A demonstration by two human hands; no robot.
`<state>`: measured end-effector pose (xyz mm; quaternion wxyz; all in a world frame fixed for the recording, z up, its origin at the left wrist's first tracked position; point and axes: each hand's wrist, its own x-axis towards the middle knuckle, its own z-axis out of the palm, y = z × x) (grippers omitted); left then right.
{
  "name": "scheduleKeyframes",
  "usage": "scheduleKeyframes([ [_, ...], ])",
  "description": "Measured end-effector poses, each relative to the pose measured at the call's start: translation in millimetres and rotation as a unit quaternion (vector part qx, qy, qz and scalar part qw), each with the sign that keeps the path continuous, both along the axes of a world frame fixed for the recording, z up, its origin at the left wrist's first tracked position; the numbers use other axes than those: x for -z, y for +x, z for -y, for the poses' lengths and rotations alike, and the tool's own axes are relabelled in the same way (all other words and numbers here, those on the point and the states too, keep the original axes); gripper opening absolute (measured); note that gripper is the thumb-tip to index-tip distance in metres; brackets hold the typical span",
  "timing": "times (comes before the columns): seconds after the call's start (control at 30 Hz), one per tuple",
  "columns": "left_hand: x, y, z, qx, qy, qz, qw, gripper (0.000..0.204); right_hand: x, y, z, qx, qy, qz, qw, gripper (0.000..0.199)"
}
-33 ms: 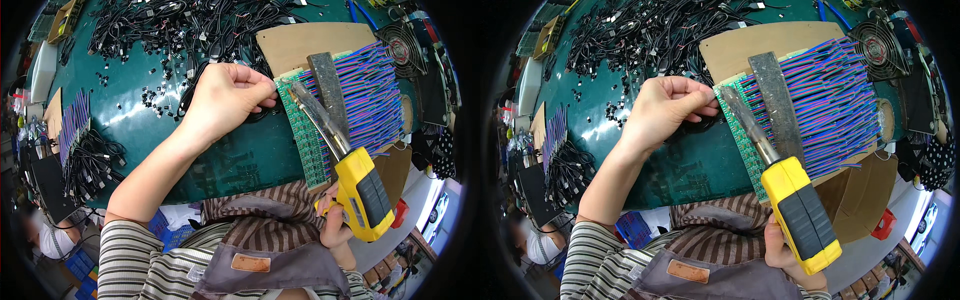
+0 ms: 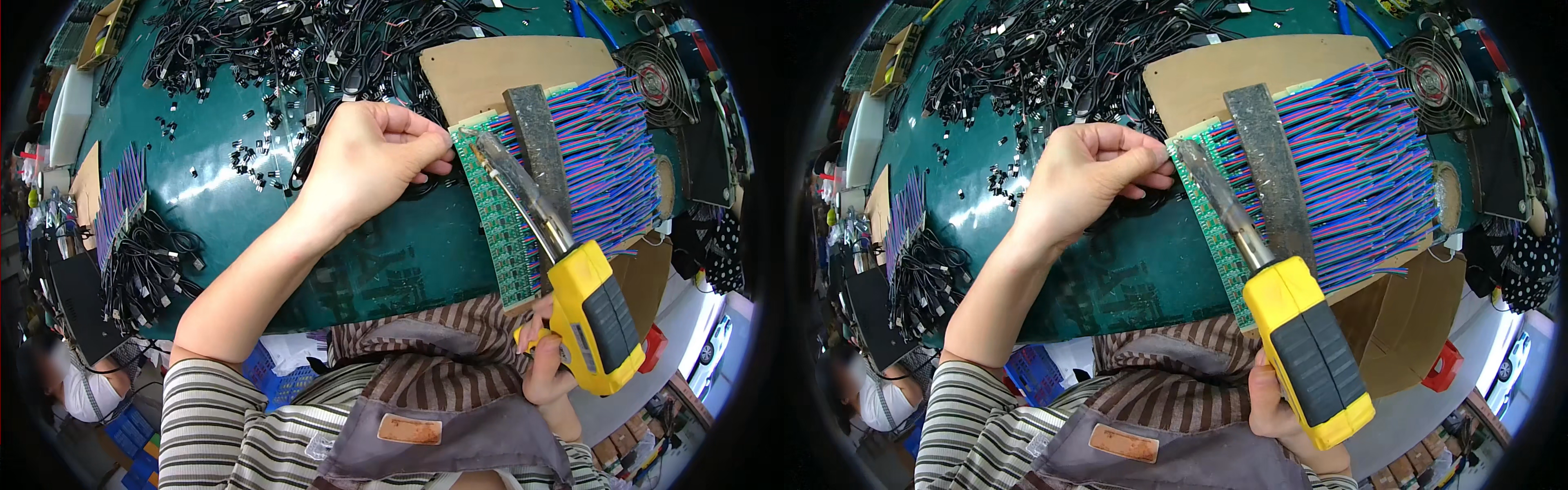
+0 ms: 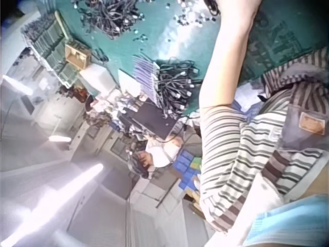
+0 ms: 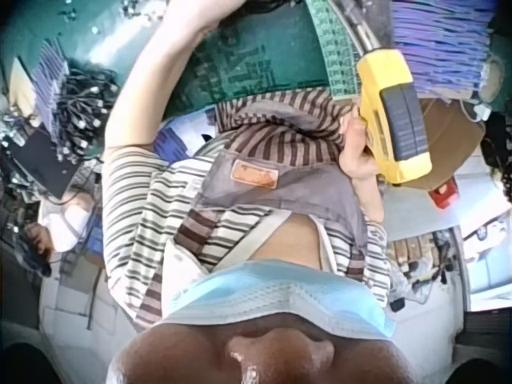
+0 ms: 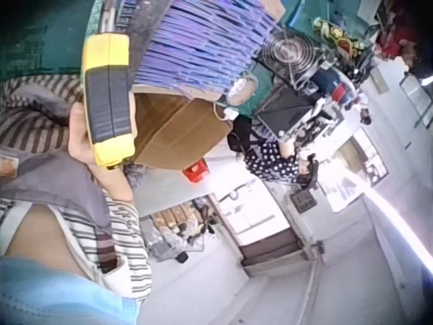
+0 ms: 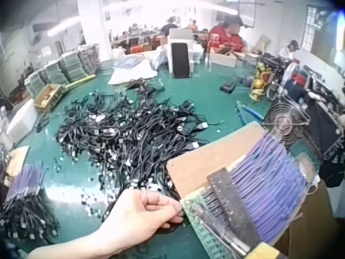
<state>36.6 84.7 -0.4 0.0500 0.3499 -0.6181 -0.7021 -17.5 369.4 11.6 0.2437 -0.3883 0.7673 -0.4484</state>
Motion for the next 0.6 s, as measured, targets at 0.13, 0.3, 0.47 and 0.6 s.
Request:
scheduleKeyframes([
  [0.13,1.3,0.4,2.3,0.006,-0.004,0.0,1.0,0.021,-4.4,-4.2,6.6,-0.008,0.009,0.013,1.0,0.046],
  [0.3,3.3,-2.0,5.8,0.005,-0.022,-0.003,1.0,0.022,-3.6,-2.2,10.7,0.006,0.003,0.006,1.0,0.047],
  [0.47,1.4,-3.0,5.7,0.007,-0.024,0.0,1.0,0.022,-0.8,-1.4,9.0,0.004,-0.034,-0.001,0.999,0.041],
  [0.6,0.7,-3.1,5.7,0.006,-0.027,0.003,1.0,0.022,-1.3,0.2,4.3,0.009,-0.012,-0.001,1.0,0.037],
])
